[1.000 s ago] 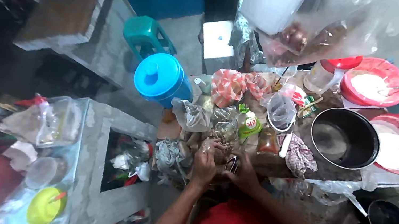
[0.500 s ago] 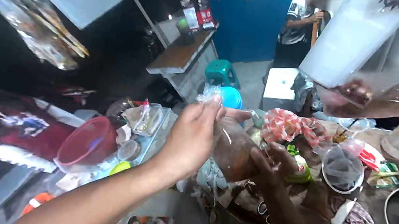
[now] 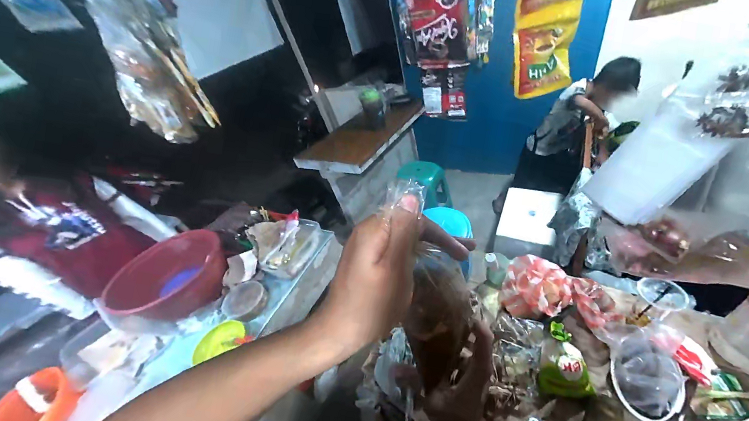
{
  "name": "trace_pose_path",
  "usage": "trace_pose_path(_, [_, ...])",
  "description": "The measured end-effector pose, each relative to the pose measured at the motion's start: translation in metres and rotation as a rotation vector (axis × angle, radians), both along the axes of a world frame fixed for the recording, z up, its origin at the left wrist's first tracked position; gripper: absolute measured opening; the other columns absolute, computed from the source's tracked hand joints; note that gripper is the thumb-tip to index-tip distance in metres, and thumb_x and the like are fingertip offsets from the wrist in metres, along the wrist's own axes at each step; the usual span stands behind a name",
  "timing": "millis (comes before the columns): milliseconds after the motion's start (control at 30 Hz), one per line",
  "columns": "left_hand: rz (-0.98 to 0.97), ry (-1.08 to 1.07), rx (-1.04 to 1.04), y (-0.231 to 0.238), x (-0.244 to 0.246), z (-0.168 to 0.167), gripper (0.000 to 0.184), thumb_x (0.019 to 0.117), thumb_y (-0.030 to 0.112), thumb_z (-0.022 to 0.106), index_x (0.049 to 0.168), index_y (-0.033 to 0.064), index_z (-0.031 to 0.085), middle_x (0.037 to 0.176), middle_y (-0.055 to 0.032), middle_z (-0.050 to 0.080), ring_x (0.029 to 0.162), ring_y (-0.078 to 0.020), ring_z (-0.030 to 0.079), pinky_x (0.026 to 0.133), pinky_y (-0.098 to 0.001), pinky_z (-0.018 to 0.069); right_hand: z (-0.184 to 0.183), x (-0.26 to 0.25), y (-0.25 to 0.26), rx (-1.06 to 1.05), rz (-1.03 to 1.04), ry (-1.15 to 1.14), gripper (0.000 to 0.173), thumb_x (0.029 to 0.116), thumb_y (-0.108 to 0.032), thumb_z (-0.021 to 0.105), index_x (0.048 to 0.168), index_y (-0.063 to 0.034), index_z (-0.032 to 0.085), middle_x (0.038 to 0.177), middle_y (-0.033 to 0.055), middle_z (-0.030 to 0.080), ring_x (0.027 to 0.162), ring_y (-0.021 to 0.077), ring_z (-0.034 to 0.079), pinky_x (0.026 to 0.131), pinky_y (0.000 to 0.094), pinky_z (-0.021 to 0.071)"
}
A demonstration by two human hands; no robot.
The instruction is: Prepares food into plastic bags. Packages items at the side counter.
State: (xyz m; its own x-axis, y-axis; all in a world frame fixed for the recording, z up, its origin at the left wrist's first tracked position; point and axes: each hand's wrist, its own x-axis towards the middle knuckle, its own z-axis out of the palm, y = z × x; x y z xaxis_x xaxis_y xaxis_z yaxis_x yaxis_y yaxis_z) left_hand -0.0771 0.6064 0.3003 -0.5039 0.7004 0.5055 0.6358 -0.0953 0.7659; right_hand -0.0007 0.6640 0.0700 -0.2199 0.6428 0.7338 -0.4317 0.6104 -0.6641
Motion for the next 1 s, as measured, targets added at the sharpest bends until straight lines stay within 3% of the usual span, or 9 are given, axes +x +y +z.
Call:
trace_pose_path(133, [-0.048, 0.052, -0.013, -0.029, -0.004, 0.001, 0.062, 0.1131, 0.035, 0.018, 0.101, 0.0068, 0.072, 0.102, -0.0066, 0.078, 0.095, -0.0216, 0.075, 0.087, -0.0438, 0.0622, 0.031, -0.003, -0.010, 0.053, -0.051, 0.013, 0.067, 0.0816, -0.037, 0.084, 0.136, -0.0082, 0.058, 0.117, 0.0095, 0.070, 0.101, 0.0094, 0.070, 0.086, 0.0277, 0.0616])
trace_pose_path(233, [-0.060, 0.120, -0.022, -0.048, -0.009, -0.001, 0.059, 0.1136, 0.029, 0.019, 0.103, 0.0075, 0.073, 0.105, -0.0034, 0.078, 0.098, -0.0164, 0.074, 0.090, -0.0403, 0.0611, 0.037, 0.002, -0.036, -0.393, 0.563, 0.104, 0.029, 0.1032, -0.041, 0.060, 0.116, -0.0175, 0.071, 0.092, -0.0040, 0.074, 0.077, 0.0003, 0.068, 0.069, 0.0203, 0.0595])
trace_pose_path(333, [-0.038, 0.086, -0.038, -0.064, -0.017, -0.013, 0.060, 0.1138, 0.030, 0.019, 0.102, 0.0068, 0.073, 0.103, -0.0047, 0.078, 0.098, -0.0179, 0.074, 0.091, -0.0422, 0.0614, 0.049, 0.016, -0.047, -0.968, 1.199, 0.043, 0.065, 0.0915, -0.079, 0.046, 0.100, -0.0209, 0.074, 0.075, -0.0038, 0.069, 0.055, 0.0010, 0.059, 0.048, 0.0198, 0.0495])
trace_pose_path(467, [0.066, -0.010, -0.052, -0.085, -0.016, -0.019, 0.061, 0.1135, 0.031, 0.020, 0.097, 0.0080, 0.073, 0.097, -0.0033, 0.078, 0.092, -0.0159, 0.075, 0.086, -0.0411, 0.0625, 0.019, 0.017, -0.067, -0.450, 0.448, -0.029, 0.049, 0.1071, -0.043, 0.051, 0.145, -0.0121, 0.052, 0.121, -0.0037, 0.069, 0.103, 0.0037, 0.067, 0.086, 0.0234, 0.0583])
trace_pose_path(567, [0.101, -0.072, -0.035, -0.094, -0.013, -0.016, 0.062, 0.1133, 0.033, 0.019, 0.097, 0.0084, 0.074, 0.095, -0.0026, 0.078, 0.091, -0.0146, 0.074, 0.087, -0.0406, 0.0615, 0.009, 0.020, -0.076, -0.036, 0.180, -0.087, 0.104, 0.0766, -0.047, 0.087, 0.160, -0.0323, 0.026, 0.150, -0.0081, 0.051, 0.127, 0.0034, 0.057, 0.104, 0.0221, 0.0515])
trace_pose_path(633, [0.024, -0.101, -0.003, -0.098, -0.009, -0.016, 0.060, 0.1139, 0.030, 0.019, 0.099, 0.0046, 0.072, 0.096, -0.0051, 0.077, 0.092, -0.0155, 0.074, 0.089, -0.0398, 0.0616, 0.015, 0.023, -0.085, -0.002, 0.101, -0.057, 0.102, 0.0684, -0.044, 0.094, 0.154, -0.0254, 0.042, 0.144, -0.0009, 0.057, 0.122, 0.0083, 0.061, 0.102, 0.0271, 0.0548])
trace_pose_path(767, [-0.071, -0.042, -0.020, -0.106, 0.004, -0.021, 0.045, 0.1125, 0.018, 0.028, 0.100, 0.0026, 0.068, 0.090, -0.0019, 0.069, 0.086, -0.0050, 0.065, 0.081, -0.0255, 0.0551, 0.020, 0.030, -0.089, -0.217, 0.204, -0.020, 0.032, 0.0999, -0.037, 0.064, 0.120, -0.0126, 0.070, 0.101, -0.0046, 0.074, 0.087, 0.0003, 0.069, 0.078, 0.0220, 0.0602])
trace_pose_path(933, [-0.211, 0.019, -0.093, -0.087, -0.007, -0.098, 0.043, 0.1106, 0.015, 0.031, 0.107, -0.0035, 0.069, 0.100, -0.0111, 0.074, 0.095, -0.0148, 0.069, 0.091, -0.0347, 0.0550, -0.009, 0.073, -0.066, -0.783, 0.676, -0.544, 0.064, 0.1053, -0.065, 0.027, 0.088, -0.0189, 0.067, 0.059, -0.0107, 0.056, 0.048, -0.0003, 0.046, 0.045, 0.0214, 0.0420])
trace_pose_path(1000, [-0.161, -0.024, -0.137, -0.077, -0.011, -0.157, 0.045, 0.1119, 0.019, 0.030, 0.106, -0.0026, 0.070, 0.101, -0.0110, 0.075, 0.096, -0.0174, 0.071, 0.093, -0.0385, 0.0556, -0.053, 0.104, -0.053, -0.571, 0.620, -0.962, 0.063, 0.1101, -0.051, 0.029, 0.109, -0.0087, 0.075, 0.061, -0.0027, 0.058, 0.049, 0.0071, 0.048, 0.047, 0.0299, 0.0451])
